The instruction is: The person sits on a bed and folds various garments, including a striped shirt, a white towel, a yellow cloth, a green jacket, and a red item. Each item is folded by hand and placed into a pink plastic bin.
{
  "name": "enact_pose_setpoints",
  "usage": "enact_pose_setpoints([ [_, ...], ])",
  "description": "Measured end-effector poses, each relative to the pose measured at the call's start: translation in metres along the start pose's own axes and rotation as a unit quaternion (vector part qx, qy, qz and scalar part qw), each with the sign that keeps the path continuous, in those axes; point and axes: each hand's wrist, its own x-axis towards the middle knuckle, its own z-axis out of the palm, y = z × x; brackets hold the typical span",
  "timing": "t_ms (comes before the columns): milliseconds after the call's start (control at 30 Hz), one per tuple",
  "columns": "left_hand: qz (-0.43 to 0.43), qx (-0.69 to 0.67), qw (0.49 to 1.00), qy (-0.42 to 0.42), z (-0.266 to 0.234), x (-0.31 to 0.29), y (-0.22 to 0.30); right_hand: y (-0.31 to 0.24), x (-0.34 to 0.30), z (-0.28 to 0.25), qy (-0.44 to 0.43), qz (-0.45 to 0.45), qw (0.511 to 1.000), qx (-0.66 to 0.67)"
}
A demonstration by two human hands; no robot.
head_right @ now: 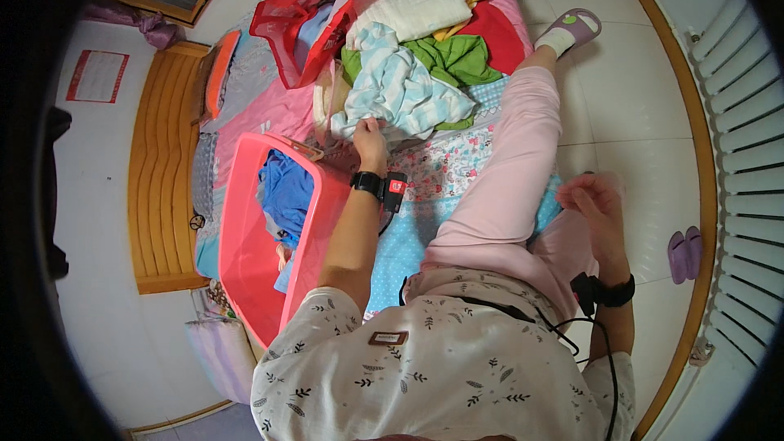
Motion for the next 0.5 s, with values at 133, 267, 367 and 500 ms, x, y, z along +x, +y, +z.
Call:
enact_pose_setpoints([
  [133, -0.029, -0.052, 0.998, -0.002, -0.005, -0.008, 0.008, -0.001, 0.012, 0.016, -0.04, -0.003, 0.999, -0.011],
  [267, 0.087, 0.161, 0.982, -0.046, -0.003, -0.019, 0.016, -0.006, 0.014, 0.024, -0.069, -0.017, 0.997, -0.01],
  [367, 0.096, 0.277, 0.952, -0.091, -0.001, -0.012, 0.009, -0.004, 0.01, 0.023, -0.063, -0.02, 0.998, 0.001],
  [500, 0.039, 0.11, 0.992, -0.045, -0.007, 0.0, 0.011, 0.003, 0.003, 0.015, -0.046, 0.008, 0.999, 0.011],
])
